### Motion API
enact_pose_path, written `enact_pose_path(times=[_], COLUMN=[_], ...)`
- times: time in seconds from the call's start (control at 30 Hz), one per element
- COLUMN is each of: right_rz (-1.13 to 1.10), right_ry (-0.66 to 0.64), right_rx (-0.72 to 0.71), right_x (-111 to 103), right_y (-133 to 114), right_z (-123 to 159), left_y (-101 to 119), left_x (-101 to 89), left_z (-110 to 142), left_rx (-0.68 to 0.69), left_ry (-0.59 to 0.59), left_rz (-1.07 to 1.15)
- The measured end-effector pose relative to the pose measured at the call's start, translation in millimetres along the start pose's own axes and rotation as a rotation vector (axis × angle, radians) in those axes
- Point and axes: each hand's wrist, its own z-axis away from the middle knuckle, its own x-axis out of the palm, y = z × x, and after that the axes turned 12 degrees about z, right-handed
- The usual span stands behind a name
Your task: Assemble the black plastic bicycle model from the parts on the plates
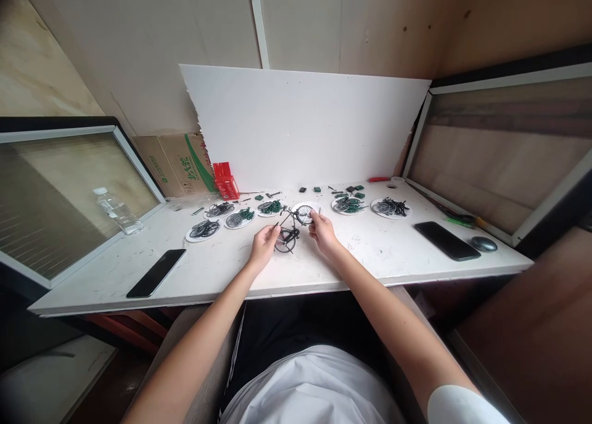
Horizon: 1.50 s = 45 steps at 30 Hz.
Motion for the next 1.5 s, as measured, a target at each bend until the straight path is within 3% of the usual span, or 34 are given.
enact_pose_path(times=[0.33,0.77,0.93,1.07,1.17,1.27,1.37,1.5], right_rz=[0.038,0.065,0.084,0.266,0.565,0.771,0.813,0.802], right_ry=[0.0,0.016,0.168,0.202,0.061,-0.088,-0.141,-0.141], right_rx=[-0.037,-0.08,-0.098,-0.342,-0.588,-0.745,-0.809,-0.745], right_x=[1.4,5.9,10.1,11.6,11.6,13.2,15.8,17.8], right_y=[-8.4,-17.2,-18.0,-22.4,-26.0,-25.5,-21.8,-19.8], right_z=[6.1,9.2,10.3,17.1,25.3,31.6,34.3,35.8], left_y=[5.2,36.1,37.7,38.7,41.3,44.9,47.1,45.6], left_x=[-11.8,-17.2,-22.7,-26.5,-27.6,-28.1,-28.3,-27.6], left_z=[-12.2,-13.2,-16.7,-19.8,-20.5,-20.1,-19.5,-19.0], left_rx=[0.002,-0.056,-0.049,-0.034,-0.031,-0.04,-0.053,-0.058], left_ry=[-0.009,-0.073,-0.045,-0.002,0.028,0.054,0.064,0.062], left_rz=[0.018,0.033,0.035,0.042,0.051,0.062,0.064,0.059])
